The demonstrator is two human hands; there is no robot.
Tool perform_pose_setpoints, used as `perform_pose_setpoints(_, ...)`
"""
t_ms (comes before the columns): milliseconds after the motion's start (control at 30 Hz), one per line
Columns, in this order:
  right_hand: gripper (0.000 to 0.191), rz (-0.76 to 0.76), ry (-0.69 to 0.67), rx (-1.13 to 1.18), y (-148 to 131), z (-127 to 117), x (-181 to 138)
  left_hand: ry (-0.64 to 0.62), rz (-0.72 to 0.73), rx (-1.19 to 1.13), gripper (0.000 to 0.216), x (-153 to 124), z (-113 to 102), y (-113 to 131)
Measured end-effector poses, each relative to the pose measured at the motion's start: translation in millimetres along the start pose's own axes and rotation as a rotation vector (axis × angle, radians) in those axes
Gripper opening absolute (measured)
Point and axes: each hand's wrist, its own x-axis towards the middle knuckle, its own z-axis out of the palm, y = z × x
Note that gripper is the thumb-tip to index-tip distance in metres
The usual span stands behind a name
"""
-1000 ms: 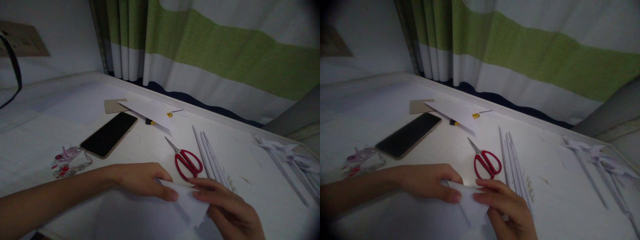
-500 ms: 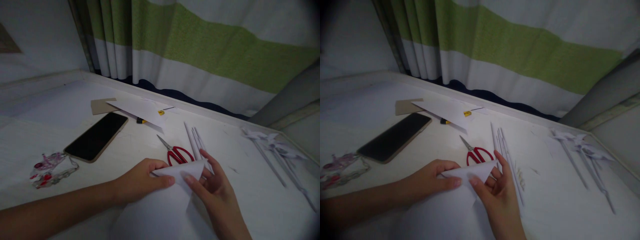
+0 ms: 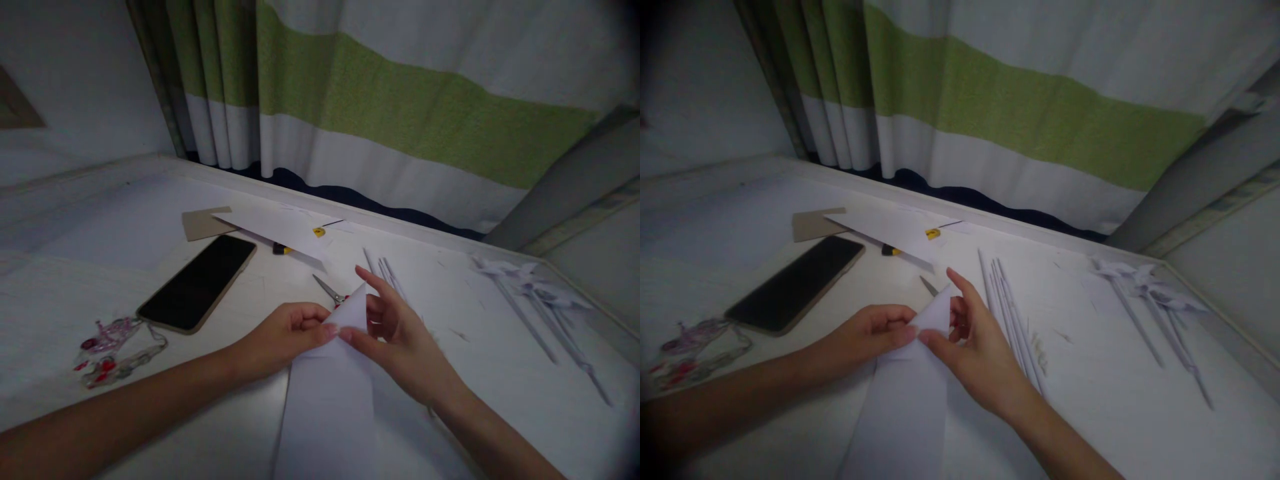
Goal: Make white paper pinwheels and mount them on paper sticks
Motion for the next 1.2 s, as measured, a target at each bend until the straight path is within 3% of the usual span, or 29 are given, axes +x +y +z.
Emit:
perform_pose_setpoints(167, 0.028, 0.031, 0.108, 0.077, -5, 7, 12, 0.069, 0.054, -0.045, 0.017, 2, -4, -1)
perform_pose_setpoints(300, 0.018, 0.033, 0.125, 0.084, -7, 8, 17, 0.034, 0.07, -0.038, 0.021, 2, -6, -2)
perform_pose_setpoints(533, 0.013, 0.058, 0.074, 0.074, -5, 9, 12, 0.056, 0.127, 0.097, 0.017, -2, -1, 0)
perform_pose_setpoints(700, 0.012, 0.048, 0.055, 0.079, -7, 9, 11, 0.058, 0.102, 0.07, 0.018, -4, 1, 0)
perform_pose_setpoints(1200, 0.015, 0.0, 0.159, 0.08, -10, 12, 7, 0.055, 0.074, 0.054, 0.017, -9, 7, -2)
